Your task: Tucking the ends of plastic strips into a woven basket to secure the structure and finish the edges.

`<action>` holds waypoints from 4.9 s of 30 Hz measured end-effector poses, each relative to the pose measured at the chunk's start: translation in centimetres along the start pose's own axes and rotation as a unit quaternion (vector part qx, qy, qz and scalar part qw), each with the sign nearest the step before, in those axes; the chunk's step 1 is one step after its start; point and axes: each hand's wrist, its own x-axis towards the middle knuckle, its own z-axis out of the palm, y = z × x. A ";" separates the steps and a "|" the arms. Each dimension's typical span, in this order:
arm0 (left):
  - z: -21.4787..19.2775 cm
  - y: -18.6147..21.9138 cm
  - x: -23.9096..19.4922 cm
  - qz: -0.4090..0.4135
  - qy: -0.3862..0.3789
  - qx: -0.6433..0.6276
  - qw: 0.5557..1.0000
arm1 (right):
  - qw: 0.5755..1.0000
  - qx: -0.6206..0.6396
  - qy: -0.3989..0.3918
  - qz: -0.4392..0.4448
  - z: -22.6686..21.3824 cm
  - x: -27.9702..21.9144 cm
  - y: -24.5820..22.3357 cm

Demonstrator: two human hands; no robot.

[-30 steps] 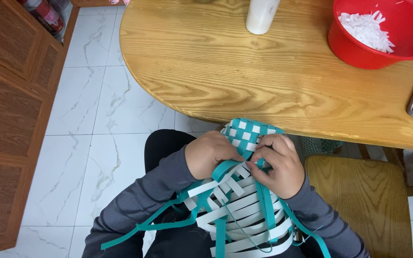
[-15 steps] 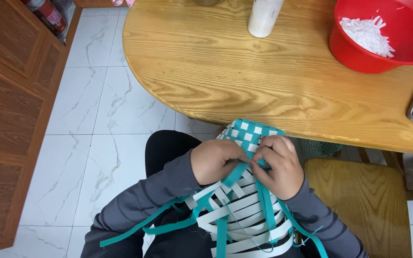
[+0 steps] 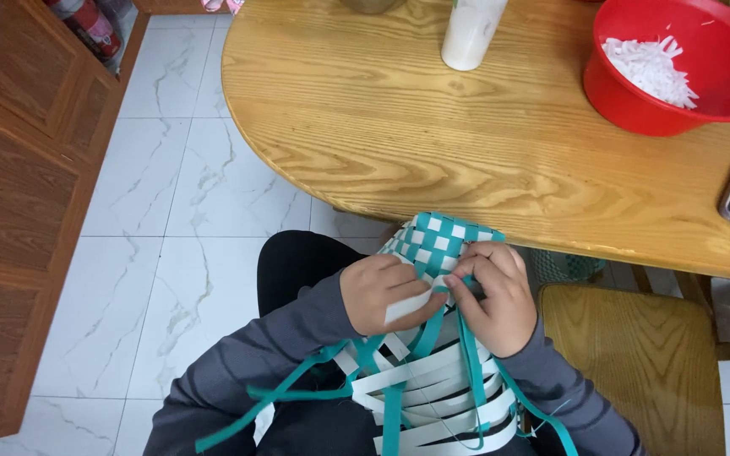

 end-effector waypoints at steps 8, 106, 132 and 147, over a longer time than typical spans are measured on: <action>0.9 -0.9 -0.2 0.023 0.134 0.111 0.984 | 1.000 0.003 -0.006 0.012 0.1 -0.1 0.1; 1.7 -2.4 -3.9 -0.139 0.019 -0.117 0.983 | 0.985 0.119 0.107 0.069 0.9 -3.9 1.5; 1.8 -2.4 -4.7 -0.233 0.098 -0.353 0.901 | 0.959 0.195 -0.075 0.191 1.5 -3.3 1.2; 0.7 -1.9 -3.6 -0.208 0.099 -0.334 0.914 | 0.978 0.174 -0.021 0.116 2.0 -3.9 1.4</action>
